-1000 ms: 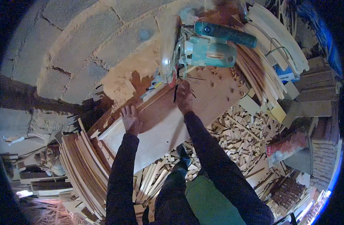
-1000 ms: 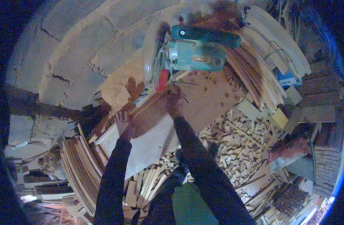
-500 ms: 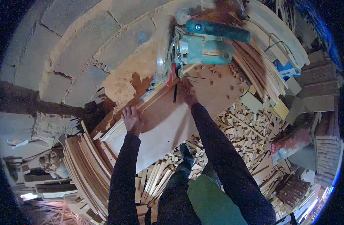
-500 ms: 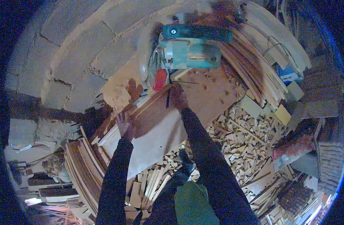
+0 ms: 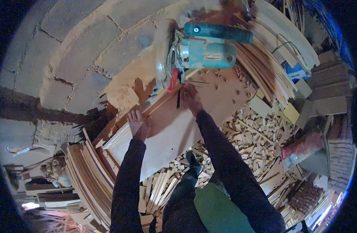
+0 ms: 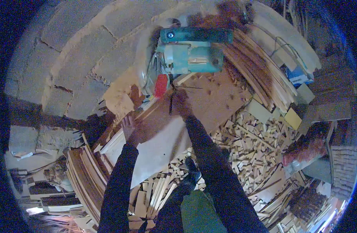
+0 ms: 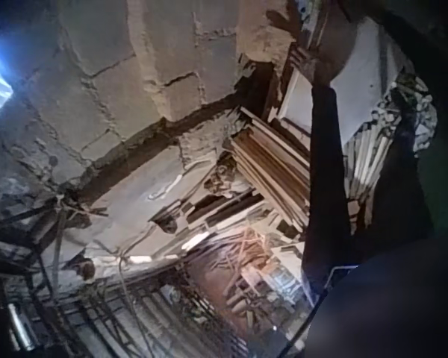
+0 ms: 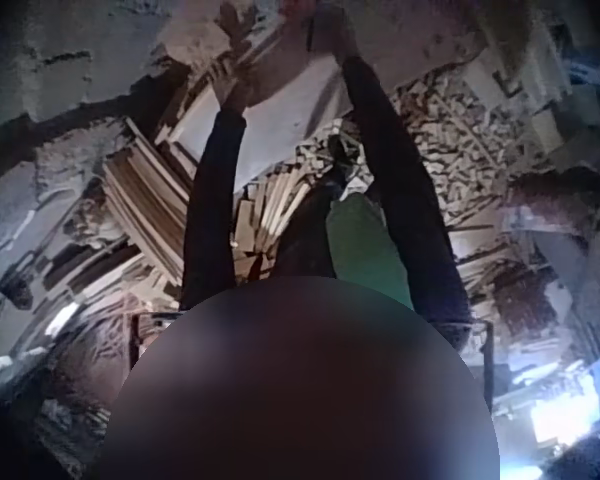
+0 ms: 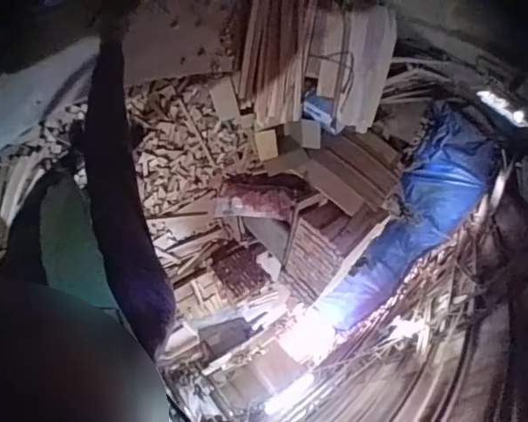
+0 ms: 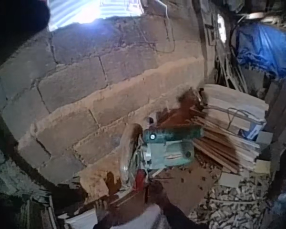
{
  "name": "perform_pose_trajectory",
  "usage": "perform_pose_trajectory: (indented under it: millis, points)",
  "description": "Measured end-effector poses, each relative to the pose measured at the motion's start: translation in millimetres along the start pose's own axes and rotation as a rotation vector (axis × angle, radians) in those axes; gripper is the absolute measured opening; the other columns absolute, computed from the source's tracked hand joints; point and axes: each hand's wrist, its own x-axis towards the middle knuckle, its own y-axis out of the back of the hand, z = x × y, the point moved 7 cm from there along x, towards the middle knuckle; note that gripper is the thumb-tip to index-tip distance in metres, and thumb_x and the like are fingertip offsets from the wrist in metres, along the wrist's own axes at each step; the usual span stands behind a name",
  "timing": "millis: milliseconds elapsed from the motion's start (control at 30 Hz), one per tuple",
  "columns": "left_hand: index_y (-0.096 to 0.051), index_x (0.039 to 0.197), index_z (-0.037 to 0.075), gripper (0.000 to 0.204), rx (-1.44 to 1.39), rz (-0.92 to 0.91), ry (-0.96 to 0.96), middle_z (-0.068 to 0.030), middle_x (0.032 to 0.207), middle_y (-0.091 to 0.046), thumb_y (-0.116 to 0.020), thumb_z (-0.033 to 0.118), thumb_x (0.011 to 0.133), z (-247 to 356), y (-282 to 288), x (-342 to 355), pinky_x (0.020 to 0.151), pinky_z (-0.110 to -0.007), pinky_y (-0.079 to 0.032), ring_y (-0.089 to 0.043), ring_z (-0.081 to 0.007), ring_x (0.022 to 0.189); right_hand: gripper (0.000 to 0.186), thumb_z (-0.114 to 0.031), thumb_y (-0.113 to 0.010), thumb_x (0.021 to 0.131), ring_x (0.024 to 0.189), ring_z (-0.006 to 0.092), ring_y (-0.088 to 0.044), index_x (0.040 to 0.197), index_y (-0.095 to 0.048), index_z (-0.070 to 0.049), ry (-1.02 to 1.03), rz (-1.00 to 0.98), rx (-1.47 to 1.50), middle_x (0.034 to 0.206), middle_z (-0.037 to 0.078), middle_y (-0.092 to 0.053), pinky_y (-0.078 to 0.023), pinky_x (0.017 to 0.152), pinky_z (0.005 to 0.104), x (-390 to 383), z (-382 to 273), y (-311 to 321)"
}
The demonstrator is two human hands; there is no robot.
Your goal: Use a circular saw to cut thin wood strips to size and organize them on a workbench.
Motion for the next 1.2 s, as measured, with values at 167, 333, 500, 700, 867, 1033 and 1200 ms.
perform_pose_trajectory:
  millis: [167,333,500,700,867,1033,1200]
  points:
    - [-0.035,0.155,-0.001,0.08,-0.124,0.006,0.045,-0.0333,0.14,-0.052,-0.064,0.041,0.093,5.3,-15.7,10.8,0.11,-0.067,-0.034,-0.049,-0.0529,0.129,0.02,-0.015,-0.054,0.106,0.109,0.0137,-0.059,0.124,-0.06,-0.009,-0.186,-0.093,0.285,0.113,0.002,-0.062,-0.049,0.098,0.0307,-5.3,-10.6,-10.7]
    - [-0.042,0.149,0.0,0.071,-0.098,-0.005,0.086,-0.0291,0.138,-0.054,-0.063,0.039,0.094,3.1,-21.1,11.8,0.11,-0.065,-0.036,-0.049,-0.0487,0.13,0.02,-0.019,-0.048,0.111,0.101,0.0248,-0.061,0.12,-0.057,-0.004,-0.041,0.046,0.004,0.11,0.012,-0.064,-0.05,0.09,0.0398,-5.9,18.5,-6.2]
    - [-0.047,0.142,0.001,0.066,-0.119,-0.003,0.125,-0.0253,0.137,-0.056,-0.065,0.04,0.092,4.1,-22.0,12.6,0.109,-0.061,-0.038,-0.049,-0.0445,0.131,0.018,-0.009,-0.057,0.104,0.096,0.015,-0.062,0.122,-0.056,-0.008,0.401,0.29,-0.41,0.106,0.002,-0.065,-0.051,0.08,0.0295,-55.8,17.1,-5.9]
    - [-0.051,0.138,0.006,0.056,-0.168,0.003,0.057,-0.0203,0.135,-0.058,-0.066,0.033,0.092,-3.0,-29.4,14.0,0.106,-0.059,-0.04,-0.05,-0.0422,0.129,0.04,-0.005,-0.06,0.097,0.099,0.0216,-0.066,0.136,-0.052,-0.007,-0.216,0.244,0.272,0.115,0.009,-0.065,-0.056,0.08,0.0332,-135.3,26.4,-10.3]
    - [-0.056,0.129,0.007,0.047,-0.564,-0.013,0.081,-0.0193,0.125,-0.062,-0.07,0.022,0.087,-20.7,-52.7,21.5,0.102,-0.056,-0.042,-0.053,-0.0439,0.122,0.072,0.006,-0.063,0.075,0.104,0.0372,-0.067,0.145,-0.046,0.0,0.35,0.115,-0.62,0.139,0.024,-0.056,-0.058,0.089,0.0429,-92.5,-22.2,-24.7]
    - [-0.058,0.12,0.005,0.044,-0.483,0.023,-0.016,-0.0205,0.118,-0.064,-0.074,0.017,0.081,-18.2,-47.1,25.9,0.097,-0.055,-0.044,-0.055,-0.0457,0.115,0.083,-0.002,-0.069,0.07,0.102,0.0421,-0.068,0.147,-0.04,0.01,-0.016,-0.435,-0.913,0.156,0.032,-0.037,-0.057,0.087,0.0503,-52.9,-6.3,-32.5]
    - [-0.057,0.123,0.005,0.049,-0.306,0.058,-0.063,-0.0199,0.114,-0.063,-0.075,0.02,0.079,2.2,-19.5,20.2,0.095,-0.057,-0.044,-0.055,-0.0462,0.111,0.102,-0.007,-0.069,0.07,0.095,0.0433,-0.069,0.157,-0.017,0.011,-0.064,-0.476,-0.968,0.146,0.035,-0.048,-0.058,0.085,0.0505,-43.4,-22.3,-32.9]
